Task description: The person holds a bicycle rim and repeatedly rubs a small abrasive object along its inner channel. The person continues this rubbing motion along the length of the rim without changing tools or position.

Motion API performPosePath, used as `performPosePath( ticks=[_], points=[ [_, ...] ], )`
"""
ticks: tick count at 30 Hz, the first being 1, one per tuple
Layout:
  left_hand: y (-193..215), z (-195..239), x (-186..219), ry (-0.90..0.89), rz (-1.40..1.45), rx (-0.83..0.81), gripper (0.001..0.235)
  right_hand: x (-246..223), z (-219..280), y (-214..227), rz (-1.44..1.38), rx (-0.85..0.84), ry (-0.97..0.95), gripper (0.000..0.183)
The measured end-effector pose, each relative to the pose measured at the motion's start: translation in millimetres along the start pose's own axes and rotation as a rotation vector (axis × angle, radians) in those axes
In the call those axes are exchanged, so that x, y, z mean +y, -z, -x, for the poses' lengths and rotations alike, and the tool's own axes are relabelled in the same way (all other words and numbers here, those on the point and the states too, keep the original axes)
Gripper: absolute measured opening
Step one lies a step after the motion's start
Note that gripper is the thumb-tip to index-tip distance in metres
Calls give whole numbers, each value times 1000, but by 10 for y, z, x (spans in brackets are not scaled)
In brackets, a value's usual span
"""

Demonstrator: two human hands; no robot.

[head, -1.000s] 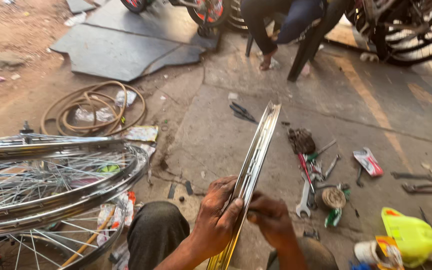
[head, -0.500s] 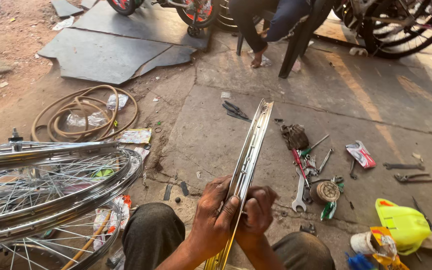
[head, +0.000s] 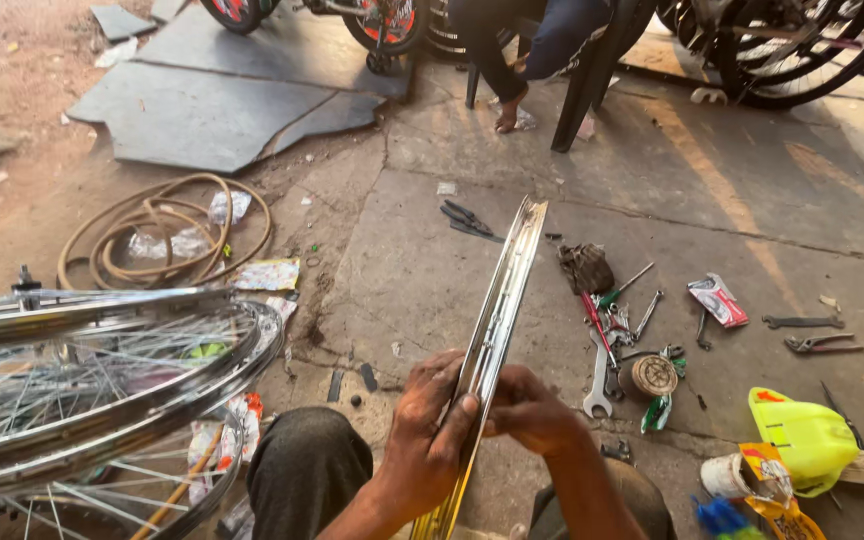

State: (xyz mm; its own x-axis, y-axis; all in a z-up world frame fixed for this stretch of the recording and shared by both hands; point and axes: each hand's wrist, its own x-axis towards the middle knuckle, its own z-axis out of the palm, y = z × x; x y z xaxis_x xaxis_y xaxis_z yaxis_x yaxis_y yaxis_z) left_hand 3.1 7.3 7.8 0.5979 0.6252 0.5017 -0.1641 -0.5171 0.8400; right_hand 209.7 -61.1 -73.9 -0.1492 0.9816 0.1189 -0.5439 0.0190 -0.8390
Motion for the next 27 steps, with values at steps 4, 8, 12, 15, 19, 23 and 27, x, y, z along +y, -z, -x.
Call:
performPosePath(
  ticks=[4, 8, 12, 15, 19, 23, 27],
  points=[
    [2, -32, -26, 9, 10, 0, 33, -41, -92, -449, 739, 390, 276, 32],
    [-24, -36, -78, 8, 37, 9, 33, 133, -232, -939, 1434, 852, 891, 20],
    [-13, -24, -139, 178, 83, -26, 39, 222, -240, -811, 1335, 784, 923, 17],
    [-7, -3, -163, -36, -6, 12, 36, 245, -80, -475, 986, 583, 511, 9],
    [-10, 45, -161, 80, 172, 82, 33, 381, 153, -185, 531, 432, 398, 13],
    [-54, 50, -114, 196, 159, 146, 30, 435, 262, -91, 137, 375, 376, 20],
    [-84, 27, -14, 48, 61, 189, 27, 428, 183, -228, -55, 502, 280, 35]
  ],
)
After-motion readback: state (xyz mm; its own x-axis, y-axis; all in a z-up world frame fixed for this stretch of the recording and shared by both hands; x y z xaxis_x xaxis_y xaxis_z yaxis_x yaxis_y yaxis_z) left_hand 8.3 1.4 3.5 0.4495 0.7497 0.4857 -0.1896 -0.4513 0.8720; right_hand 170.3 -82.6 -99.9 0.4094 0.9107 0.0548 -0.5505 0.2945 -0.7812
